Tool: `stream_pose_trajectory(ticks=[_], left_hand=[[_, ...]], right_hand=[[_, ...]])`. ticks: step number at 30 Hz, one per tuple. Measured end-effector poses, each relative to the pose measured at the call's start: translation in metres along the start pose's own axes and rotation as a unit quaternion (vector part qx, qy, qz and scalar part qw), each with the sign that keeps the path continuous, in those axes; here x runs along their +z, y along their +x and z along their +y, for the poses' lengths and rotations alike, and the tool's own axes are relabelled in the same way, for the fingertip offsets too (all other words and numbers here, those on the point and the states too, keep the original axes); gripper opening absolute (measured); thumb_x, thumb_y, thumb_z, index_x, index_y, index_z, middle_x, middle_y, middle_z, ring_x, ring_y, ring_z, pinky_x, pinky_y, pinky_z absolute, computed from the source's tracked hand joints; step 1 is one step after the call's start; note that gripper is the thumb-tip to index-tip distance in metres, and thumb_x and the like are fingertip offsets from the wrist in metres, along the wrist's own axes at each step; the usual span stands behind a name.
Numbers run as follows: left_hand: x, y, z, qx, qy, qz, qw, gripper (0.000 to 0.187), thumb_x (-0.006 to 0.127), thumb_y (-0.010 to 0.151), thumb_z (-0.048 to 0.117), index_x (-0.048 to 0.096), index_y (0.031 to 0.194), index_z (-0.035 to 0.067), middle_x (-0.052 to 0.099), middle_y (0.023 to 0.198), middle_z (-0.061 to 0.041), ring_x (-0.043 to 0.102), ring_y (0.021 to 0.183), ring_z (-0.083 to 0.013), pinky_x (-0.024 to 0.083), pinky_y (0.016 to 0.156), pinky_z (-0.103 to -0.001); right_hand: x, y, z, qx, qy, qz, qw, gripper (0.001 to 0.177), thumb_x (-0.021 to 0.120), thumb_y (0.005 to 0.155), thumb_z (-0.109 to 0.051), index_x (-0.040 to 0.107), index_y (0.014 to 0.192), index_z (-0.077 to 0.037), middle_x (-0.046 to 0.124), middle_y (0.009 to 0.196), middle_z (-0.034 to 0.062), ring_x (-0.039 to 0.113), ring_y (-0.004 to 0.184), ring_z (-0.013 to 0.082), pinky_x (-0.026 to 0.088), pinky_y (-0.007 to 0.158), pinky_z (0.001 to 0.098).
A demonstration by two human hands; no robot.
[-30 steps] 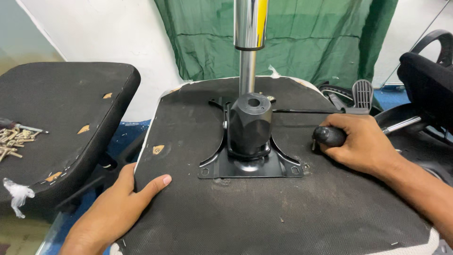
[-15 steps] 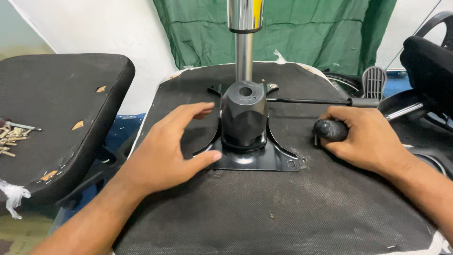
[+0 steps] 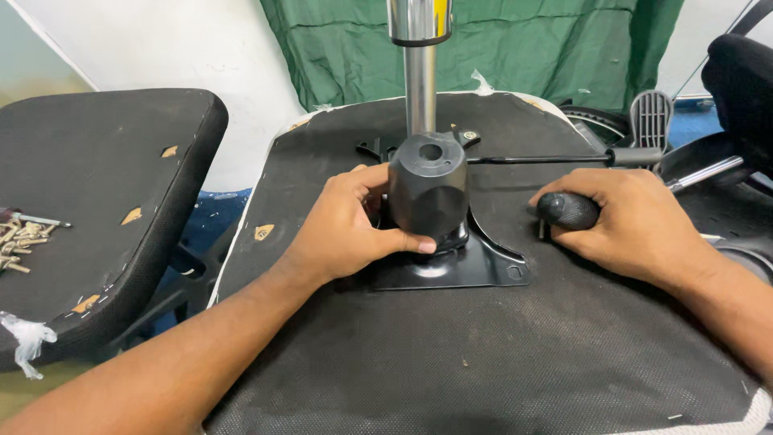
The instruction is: The person attaches a metal chair base to an overturned chair seat using a screwdriver. They insert and tighten multiple screws into the base plate, then flip the chair upright to continue securing the remaining fasteners.
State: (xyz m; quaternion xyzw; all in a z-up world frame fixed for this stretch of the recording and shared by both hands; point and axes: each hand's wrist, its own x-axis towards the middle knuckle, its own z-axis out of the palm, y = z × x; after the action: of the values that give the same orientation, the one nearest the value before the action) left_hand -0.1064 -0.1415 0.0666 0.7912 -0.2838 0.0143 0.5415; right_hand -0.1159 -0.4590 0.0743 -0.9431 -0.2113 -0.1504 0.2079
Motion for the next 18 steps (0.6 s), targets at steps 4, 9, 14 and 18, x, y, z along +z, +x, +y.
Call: stream_pose_trajectory(ticks=[4,9,14,18], left_hand=[[0.011,0.002,0.004,0.031,0.071,0.026,0.997,0.071,0.099,0.058,0.028,0.073,0.121,0.009,0.065,0.098,-0.004,0.061,0.088,-0.0127,0.052,0.082,-0.030],[0.013,0.004,0.004,0.045,0.065,0.018,0.997,0.073,0.099,0.059,0.031,0.072,0.124,0.010,0.065,0.096,-0.003,0.061,0.089,-0.0133,0.053,0.085,-0.030],[0.012,0.003,0.000,0.012,0.094,0.027,0.995,0.073,0.100,0.056,0.027,0.074,0.122,0.010,0.062,0.094,-0.005,0.060,0.084,-0.0156,0.053,0.081,-0.032],[0.009,0.003,-0.009,0.041,0.004,0.016,0.999,0.069,0.097,0.061,0.023,0.071,0.122,0.008,0.063,0.107,-0.003,0.068,0.100,-0.0142,0.056,0.093,-0.032]], right_hand=[[0.003,0.000,0.000,0.032,0.024,-0.001,0.999,0.031,0.079,0.065,-0.013,0.078,0.096,-0.010,0.078,0.092,0.0094,0.076,0.084,0.0275,0.057,0.073,0.0369],[0.001,-0.001,0.001,0.041,0.037,0.021,0.998,0.026,0.079,0.065,-0.011,0.077,0.091,-0.008,0.076,0.085,0.0098,0.075,0.077,0.0272,0.057,0.070,0.0369],[0.001,-0.001,0.000,0.028,0.032,0.020,0.999,0.026,0.080,0.063,-0.011,0.077,0.089,-0.007,0.076,0.083,0.0106,0.074,0.077,0.0282,0.056,0.069,0.0377],[0.001,-0.003,-0.001,0.033,0.024,0.018,0.999,0.027,0.080,0.061,-0.012,0.077,0.088,-0.007,0.075,0.083,0.0109,0.074,0.077,0.0292,0.056,0.070,0.0389]])
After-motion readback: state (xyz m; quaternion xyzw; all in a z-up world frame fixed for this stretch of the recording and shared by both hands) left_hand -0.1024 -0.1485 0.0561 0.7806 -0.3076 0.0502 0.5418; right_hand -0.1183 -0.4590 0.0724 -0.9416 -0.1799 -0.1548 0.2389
